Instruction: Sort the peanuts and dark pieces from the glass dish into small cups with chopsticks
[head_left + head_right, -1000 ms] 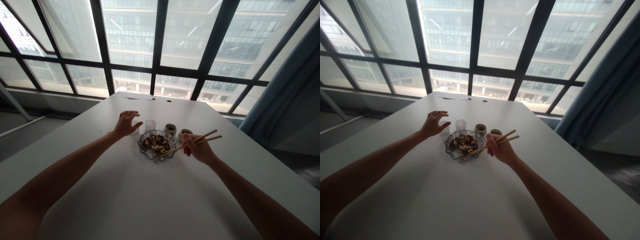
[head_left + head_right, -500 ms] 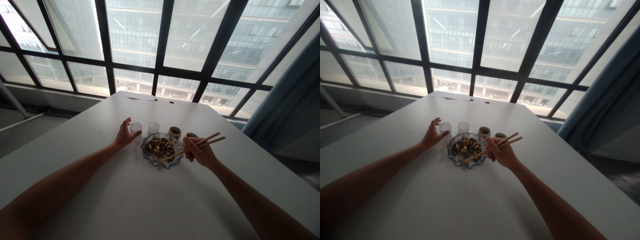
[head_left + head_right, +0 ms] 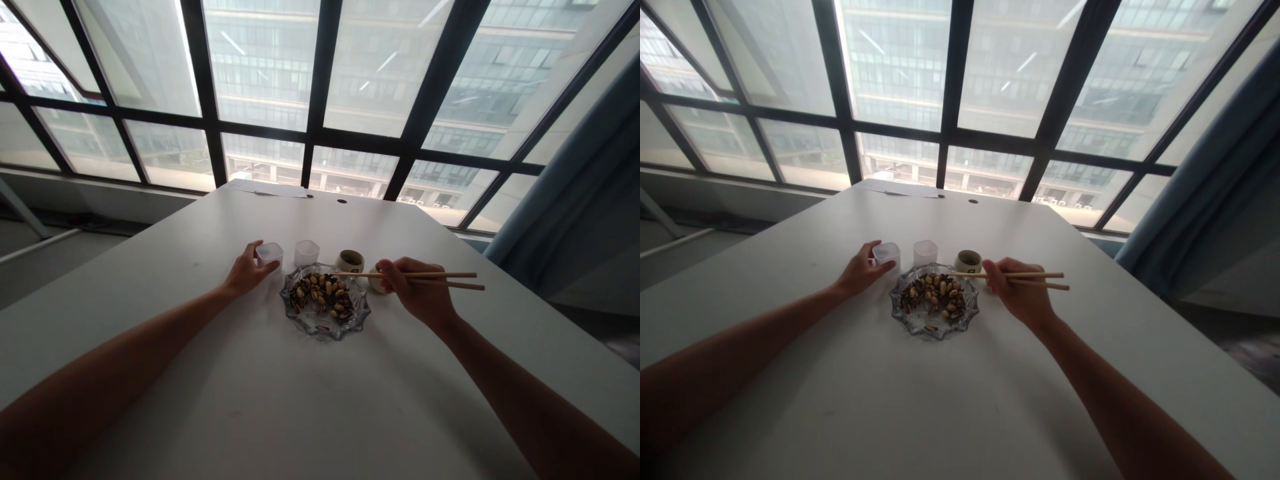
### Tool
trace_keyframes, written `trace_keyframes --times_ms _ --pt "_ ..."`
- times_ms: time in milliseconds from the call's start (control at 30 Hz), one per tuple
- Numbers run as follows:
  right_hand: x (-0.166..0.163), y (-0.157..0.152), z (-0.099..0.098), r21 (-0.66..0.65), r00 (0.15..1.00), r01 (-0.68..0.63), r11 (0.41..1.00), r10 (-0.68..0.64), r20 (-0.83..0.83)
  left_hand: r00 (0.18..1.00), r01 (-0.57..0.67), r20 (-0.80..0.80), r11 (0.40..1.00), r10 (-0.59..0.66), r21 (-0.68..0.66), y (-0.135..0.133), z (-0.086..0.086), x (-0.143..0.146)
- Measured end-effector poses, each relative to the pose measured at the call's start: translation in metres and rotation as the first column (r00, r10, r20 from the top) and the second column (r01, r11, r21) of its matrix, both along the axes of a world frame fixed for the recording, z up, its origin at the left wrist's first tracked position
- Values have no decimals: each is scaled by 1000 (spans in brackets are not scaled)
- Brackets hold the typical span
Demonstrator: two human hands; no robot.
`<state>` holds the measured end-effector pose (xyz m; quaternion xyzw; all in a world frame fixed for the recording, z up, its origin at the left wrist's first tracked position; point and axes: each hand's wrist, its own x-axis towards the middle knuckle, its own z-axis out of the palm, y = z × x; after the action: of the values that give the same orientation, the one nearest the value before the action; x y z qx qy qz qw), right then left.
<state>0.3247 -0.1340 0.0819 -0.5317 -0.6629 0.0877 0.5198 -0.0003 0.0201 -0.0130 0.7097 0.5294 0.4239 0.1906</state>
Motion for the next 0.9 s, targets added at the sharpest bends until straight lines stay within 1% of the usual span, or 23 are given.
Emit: trace_keyframes --times_ms 133,200,267,400,467,533,600,667,800,900 --pt "-6 -2 -1 37 980 -141 989 134 150 1000 17 15 1000 -16 -3 -1 2 1" --pt "-9 -2 -2 25 965 -191 981 183 187 1000 16 14 1000 -16 -6 -2 3 1" --pt "-11 -1 -3 10 959 -210 978 204 196 1000 16 11 1000 -16 -7 -2 3 2" --pt "-11 0 -8 -68 966 -226 972 233 115 1000 25 6 1000 -25 -9 -3 4 2" --pt "-10 0 -10 -98 976 -208 973 213 46 1000 26 4 1000 -26 -10 -2 4 2" --pt "-9 -1 -10 -87 988 -155 984 155 -4 1000 24 -1 1000 -24 -6 -2 3 2" --pt "-8 -2 -9 -54 993 -116 992 116 2 1000 21 -7 1000 -21 -2 -2 3 2" --pt "-9 -2 -7 -20 989 -126 992 127 75 1000 18 -12 1000 -18 4 -3 3 2" --pt "-14 -2 -9 21 949 -194 981 182 256 1000 15 -13 1000 -15 12 -4 4 3" --pt "-18 -2 -13 69 930 -224 972 192 314 1000 13 -18 1000 -13 5 -5 6 2"
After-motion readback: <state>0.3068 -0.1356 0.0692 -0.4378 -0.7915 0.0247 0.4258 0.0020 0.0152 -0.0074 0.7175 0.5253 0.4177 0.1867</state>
